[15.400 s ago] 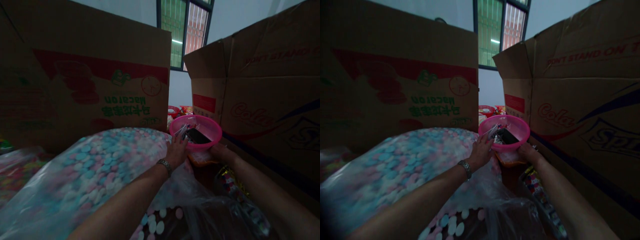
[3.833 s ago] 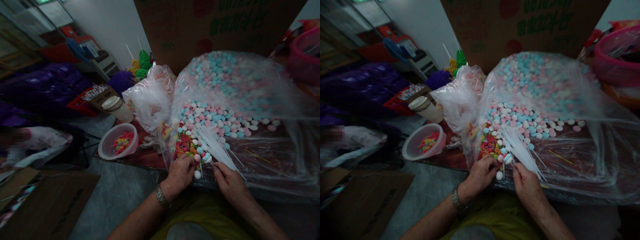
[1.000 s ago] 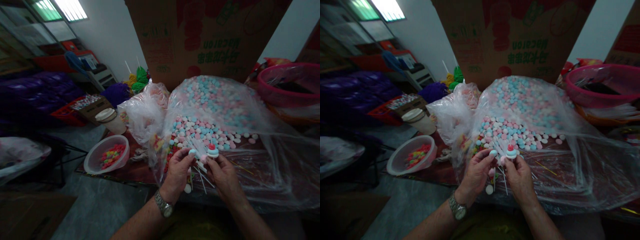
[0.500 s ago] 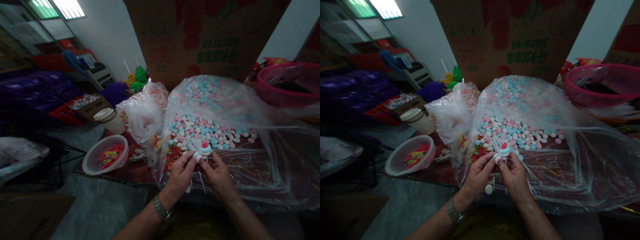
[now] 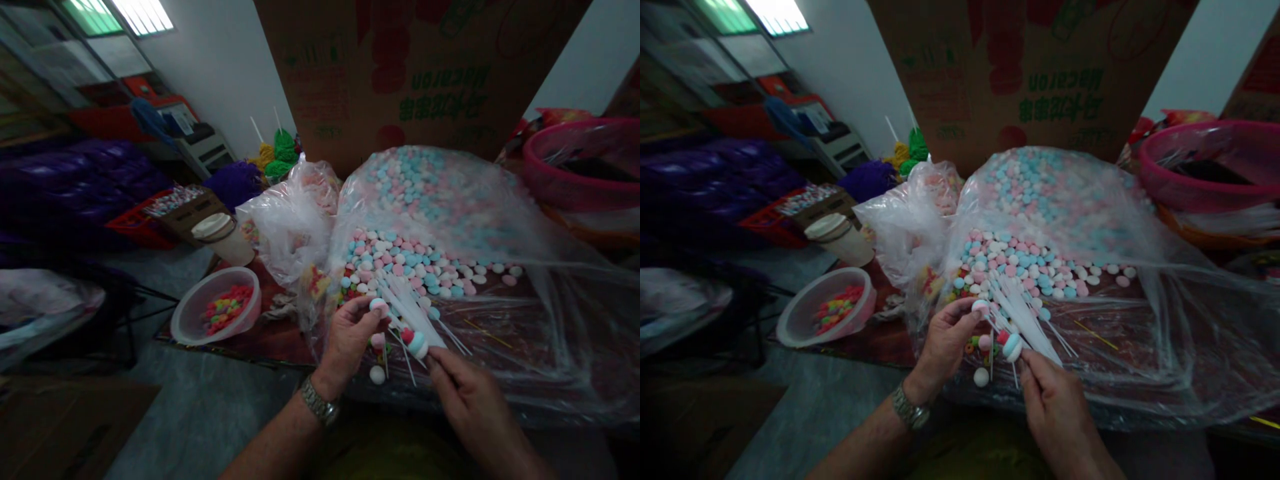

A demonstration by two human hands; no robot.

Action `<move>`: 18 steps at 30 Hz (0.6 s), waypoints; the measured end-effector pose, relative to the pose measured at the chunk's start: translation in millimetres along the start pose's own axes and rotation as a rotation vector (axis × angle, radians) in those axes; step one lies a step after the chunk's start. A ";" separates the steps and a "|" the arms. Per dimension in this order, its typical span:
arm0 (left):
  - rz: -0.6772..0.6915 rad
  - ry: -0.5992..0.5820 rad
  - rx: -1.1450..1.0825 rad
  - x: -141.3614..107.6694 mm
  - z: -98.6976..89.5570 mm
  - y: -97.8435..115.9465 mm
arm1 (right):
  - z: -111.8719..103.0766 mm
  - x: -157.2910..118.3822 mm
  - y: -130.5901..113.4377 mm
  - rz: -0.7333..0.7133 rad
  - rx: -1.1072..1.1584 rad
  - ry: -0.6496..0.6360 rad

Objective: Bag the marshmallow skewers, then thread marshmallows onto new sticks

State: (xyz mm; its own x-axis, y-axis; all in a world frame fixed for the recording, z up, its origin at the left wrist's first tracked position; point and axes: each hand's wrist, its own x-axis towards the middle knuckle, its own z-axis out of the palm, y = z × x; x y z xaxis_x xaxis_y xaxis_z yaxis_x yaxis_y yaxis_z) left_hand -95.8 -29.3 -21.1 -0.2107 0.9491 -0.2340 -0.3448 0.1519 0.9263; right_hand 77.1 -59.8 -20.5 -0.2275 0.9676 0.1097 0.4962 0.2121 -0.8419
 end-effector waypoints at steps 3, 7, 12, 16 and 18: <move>0.092 0.029 0.143 -2.1 1.3 -0.7 | 3.4 -7.6 2.1 -0.070 -0.198 0.003; 0.245 0.053 0.384 -5.1 -0.7 -5.9 | 7.2 -6.8 0.2 -0.086 -0.378 -0.049; 0.453 0.055 0.631 -5.8 -6.4 -15.3 | 7.9 -5.7 -2.7 -0.118 -0.542 -0.067; 0.541 0.053 0.693 -6.0 -9.2 -17.1 | 11.7 -5.6 -4.7 -0.171 -0.616 -0.040; 0.566 0.032 0.675 -5.7 -11.0 -15.8 | 15.9 -5.7 -7.3 -0.200 -0.628 -0.026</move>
State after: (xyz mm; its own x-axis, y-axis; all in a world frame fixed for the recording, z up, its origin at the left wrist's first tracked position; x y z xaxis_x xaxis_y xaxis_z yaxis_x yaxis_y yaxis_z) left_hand -99.2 -40.2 -37.7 -0.2155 0.9246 0.3141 0.4312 -0.1985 0.8801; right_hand 61.5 -69.0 -23.4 -0.3820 0.8994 0.2128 0.8353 0.4345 -0.3370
